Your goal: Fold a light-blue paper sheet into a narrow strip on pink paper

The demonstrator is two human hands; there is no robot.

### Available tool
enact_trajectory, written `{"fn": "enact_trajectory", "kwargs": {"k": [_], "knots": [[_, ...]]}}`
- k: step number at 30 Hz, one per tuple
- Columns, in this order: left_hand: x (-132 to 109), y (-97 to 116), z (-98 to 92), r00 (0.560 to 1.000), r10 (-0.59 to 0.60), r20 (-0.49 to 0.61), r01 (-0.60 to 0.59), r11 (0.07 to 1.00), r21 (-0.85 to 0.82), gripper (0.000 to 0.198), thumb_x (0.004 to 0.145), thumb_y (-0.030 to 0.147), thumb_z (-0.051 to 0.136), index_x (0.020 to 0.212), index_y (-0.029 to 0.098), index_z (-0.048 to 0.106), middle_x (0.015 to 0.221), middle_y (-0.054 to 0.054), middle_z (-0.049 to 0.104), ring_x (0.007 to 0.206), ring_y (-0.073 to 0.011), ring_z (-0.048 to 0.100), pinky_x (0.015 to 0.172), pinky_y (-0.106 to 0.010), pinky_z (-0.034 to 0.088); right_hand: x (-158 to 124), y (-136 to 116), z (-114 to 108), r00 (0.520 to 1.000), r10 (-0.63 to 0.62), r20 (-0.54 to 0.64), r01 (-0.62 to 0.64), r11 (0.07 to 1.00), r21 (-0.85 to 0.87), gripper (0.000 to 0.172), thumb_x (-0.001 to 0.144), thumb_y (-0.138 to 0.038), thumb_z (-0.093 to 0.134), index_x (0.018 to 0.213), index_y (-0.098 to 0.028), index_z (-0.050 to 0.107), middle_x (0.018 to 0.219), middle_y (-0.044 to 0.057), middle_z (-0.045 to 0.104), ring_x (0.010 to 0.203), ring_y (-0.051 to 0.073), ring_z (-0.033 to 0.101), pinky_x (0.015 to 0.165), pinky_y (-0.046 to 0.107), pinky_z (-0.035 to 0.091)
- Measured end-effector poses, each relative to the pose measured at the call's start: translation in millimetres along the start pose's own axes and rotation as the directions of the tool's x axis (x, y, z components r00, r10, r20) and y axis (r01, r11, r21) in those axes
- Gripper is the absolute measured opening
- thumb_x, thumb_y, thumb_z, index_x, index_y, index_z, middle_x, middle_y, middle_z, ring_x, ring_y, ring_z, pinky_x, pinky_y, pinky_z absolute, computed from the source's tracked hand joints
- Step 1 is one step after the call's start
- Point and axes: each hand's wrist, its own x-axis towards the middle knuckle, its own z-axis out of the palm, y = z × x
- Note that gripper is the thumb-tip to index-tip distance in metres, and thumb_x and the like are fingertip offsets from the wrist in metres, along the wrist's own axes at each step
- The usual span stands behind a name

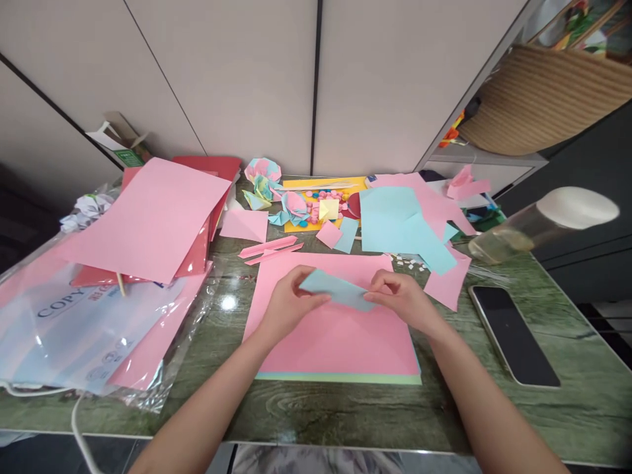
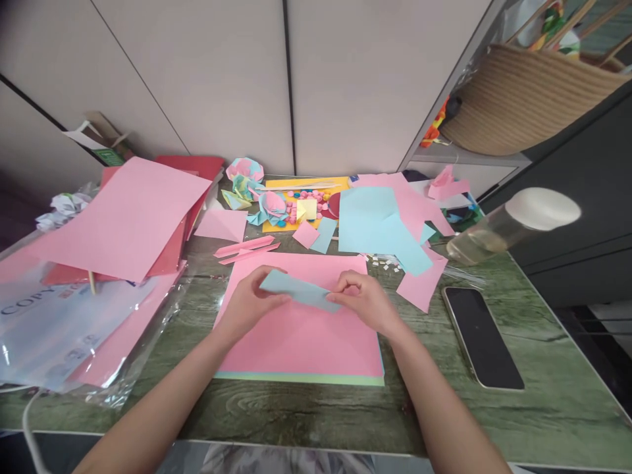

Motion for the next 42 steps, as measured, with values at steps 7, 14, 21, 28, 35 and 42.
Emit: {"fn": "enact_trajectory", "kwargs": {"k": [7,14,21,28,35,42], "knots": [[-10,8,5.0,0.995,-0.087,-0.053,0.079,0.986,-0.148,0.015,0.069,0.024,0.071,0.078,0.018,0.061,0.073,0.003,0.062,0.07,-0.0127,0.059,0.064,-0.022,0.048,-3,-11,6,0.999,0.016,-0.038,-0.01,0.984,0.175,0.013,0.075,-0.034,0.067,0.073,-0.022,0.061,0.079,0.0,0.061,0.079,0.016,0.056,0.074,0.03,0.041],[-15,13,3.4,0.997,-0.054,-0.046,0.049,0.992,-0.116,0.011,0.068,0.021,0.072,0.074,0.018,0.064,0.07,0.003,0.064,0.066,-0.0118,0.058,0.062,-0.022,0.046,-4,-18,12,0.997,0.012,-0.08,0.017,0.937,0.349,0.007,0.075,-0.031,0.068,0.075,-0.024,0.069,0.076,0.001,0.062,0.08,0.017,0.054,0.074,0.031,0.039],[-10,6,4.0,0.978,-0.013,0.208,0.135,0.801,-0.583,0.027,0.063,0.015,0.077,0.087,0.019,0.066,0.083,0.0,0.071,0.075,-0.0144,0.066,0.07,-0.026,0.052,-4,-13,15,0.967,0.176,0.182,-0.253,0.663,0.704,0.019,0.07,-0.036,0.072,0.066,-0.019,0.066,0.066,-0.001,0.06,0.062,0.012,0.05,0.062,0.026,0.036],[-11,2,8.4,0.971,-0.058,0.232,0.191,0.771,-0.607,0.017,0.069,0.019,0.073,0.085,0.017,0.066,0.081,-0.002,0.07,0.073,-0.0143,0.064,0.069,-0.028,0.052,-4,-13,29,0.943,0.167,0.287,-0.332,0.526,0.783,0.025,0.068,-0.037,0.072,0.06,-0.017,0.06,0.063,-0.001,0.056,0.061,0.012,0.049,0.062,0.026,0.037],[-13,8,6.8,0.968,-0.068,0.241,0.215,0.717,-0.662,0.026,0.07,0.024,0.072,0.093,0.016,0.064,0.092,-0.007,0.068,0.083,-0.019,0.063,0.073,-0.034,0.052,-2,-15,37,0.938,0.192,0.289,-0.346,0.484,0.804,0.029,0.066,-0.04,0.074,0.059,-0.018,0.056,0.062,-0.001,0.053,0.059,0.012,0.046,0.059,0.025,0.036],[-12,0,9.4,0.959,-0.152,0.239,0.275,0.703,-0.656,0.03,0.065,0.024,0.076,0.09,0.017,0.061,0.086,-0.004,0.067,0.079,-0.0154,0.064,0.074,-0.032,0.052,-4,-18,35,0.922,0.186,0.339,-0.386,0.419,0.822,0.027,0.067,-0.041,0.073,0.064,-0.017,0.06,0.065,0.0,0.057,0.06,0.012,0.05,0.06,0.026,0.038]]}}
